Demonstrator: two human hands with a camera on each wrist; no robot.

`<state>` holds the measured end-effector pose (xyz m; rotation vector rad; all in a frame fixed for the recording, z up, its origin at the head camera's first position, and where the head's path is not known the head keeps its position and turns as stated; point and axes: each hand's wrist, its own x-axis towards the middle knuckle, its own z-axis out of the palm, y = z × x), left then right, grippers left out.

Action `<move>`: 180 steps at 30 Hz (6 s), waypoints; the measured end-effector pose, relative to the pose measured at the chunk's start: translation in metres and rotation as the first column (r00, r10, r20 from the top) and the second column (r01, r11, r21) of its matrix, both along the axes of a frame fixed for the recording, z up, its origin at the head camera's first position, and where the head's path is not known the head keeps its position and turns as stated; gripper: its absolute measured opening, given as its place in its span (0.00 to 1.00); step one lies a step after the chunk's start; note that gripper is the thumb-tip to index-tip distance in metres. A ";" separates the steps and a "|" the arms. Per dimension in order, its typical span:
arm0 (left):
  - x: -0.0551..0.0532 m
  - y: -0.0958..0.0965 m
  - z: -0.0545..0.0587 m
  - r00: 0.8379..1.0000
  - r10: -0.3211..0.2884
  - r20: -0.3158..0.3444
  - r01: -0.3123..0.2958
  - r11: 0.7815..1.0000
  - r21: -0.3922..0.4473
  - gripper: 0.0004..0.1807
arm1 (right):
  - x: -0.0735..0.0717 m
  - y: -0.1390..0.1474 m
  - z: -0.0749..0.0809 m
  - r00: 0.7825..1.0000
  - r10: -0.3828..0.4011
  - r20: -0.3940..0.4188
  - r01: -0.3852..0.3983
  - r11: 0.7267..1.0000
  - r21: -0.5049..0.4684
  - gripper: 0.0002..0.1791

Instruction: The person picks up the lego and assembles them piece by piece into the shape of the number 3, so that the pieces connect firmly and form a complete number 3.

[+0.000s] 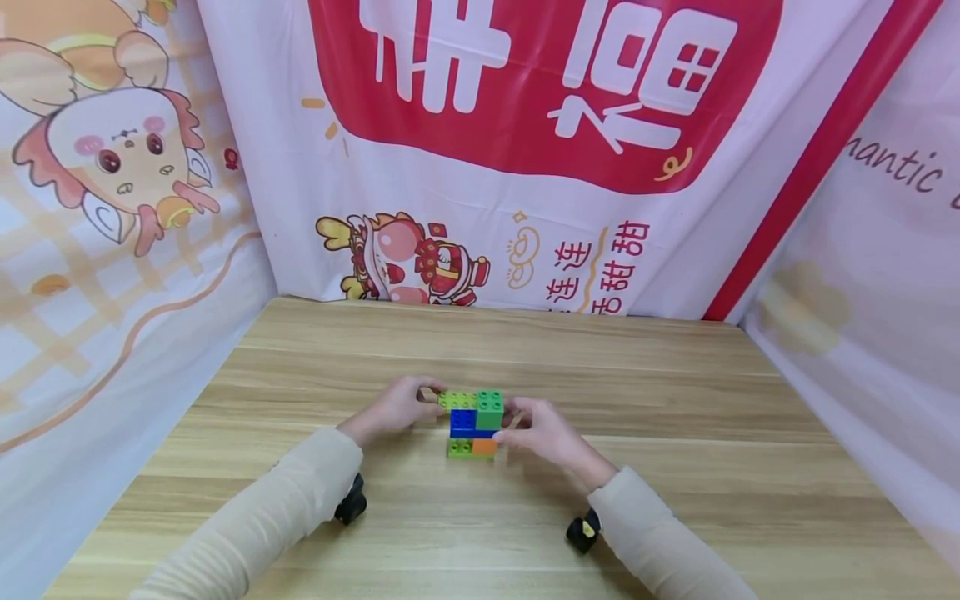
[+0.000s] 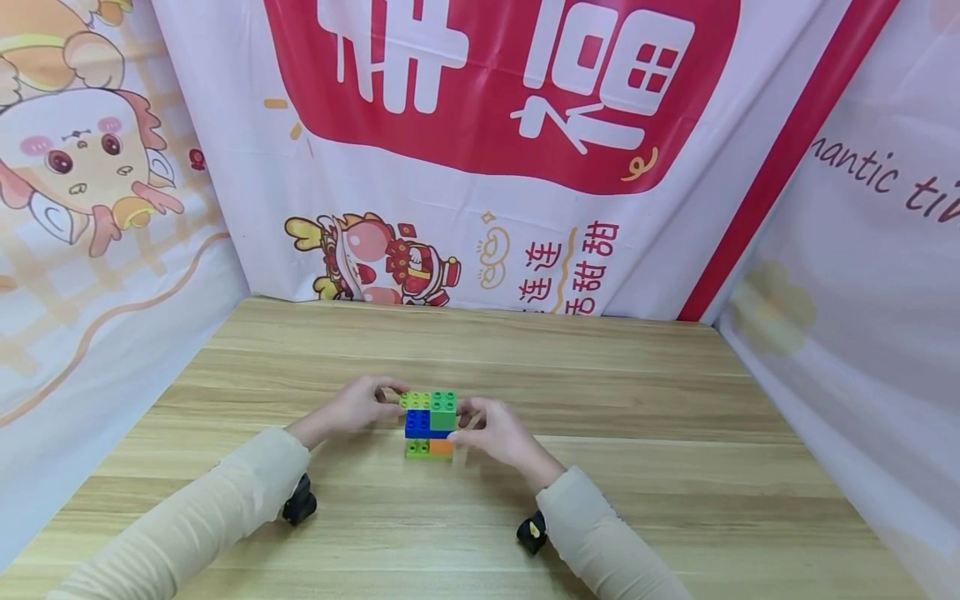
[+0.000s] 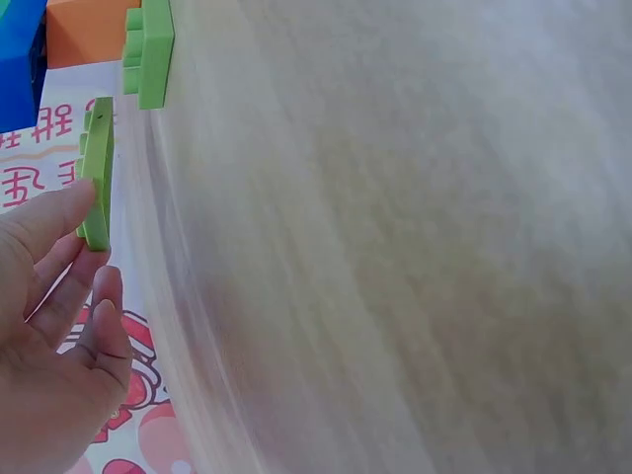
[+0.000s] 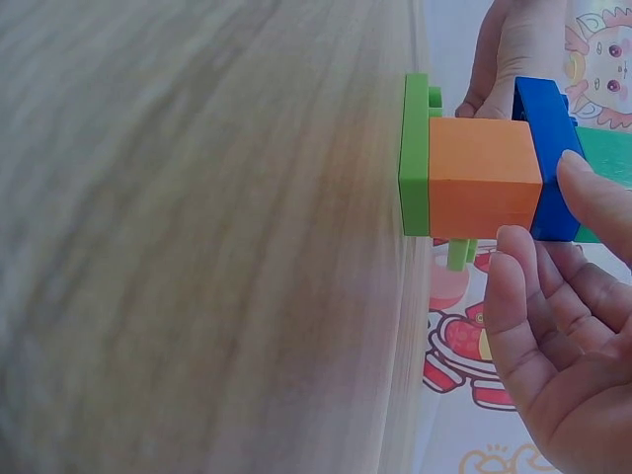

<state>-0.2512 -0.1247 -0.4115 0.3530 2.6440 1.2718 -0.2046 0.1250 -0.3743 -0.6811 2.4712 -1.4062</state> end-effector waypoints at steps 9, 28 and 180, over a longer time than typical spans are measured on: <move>0.004 -0.003 0.003 0.998 -0.032 -0.045 0.033 0.999 0.017 0.20 | -0.009 0.003 -0.014 1.000 -0.005 0.001 0.005 1.000 0.000 0.18; 0.009 -0.015 0.010 0.993 -0.023 -0.120 0.036 0.994 0.105 0.18 | -0.001 0.001 -0.001 1.000 -0.003 0.017 0.003 1.000 -0.001 0.17; 0.038 0.017 0.076 0.732 -0.575 -0.365 0.377 0.789 -0.485 0.25 | -0.015 0.005 -0.021 0.999 0.049 0.011 -0.048 0.998 -0.038 0.16</move>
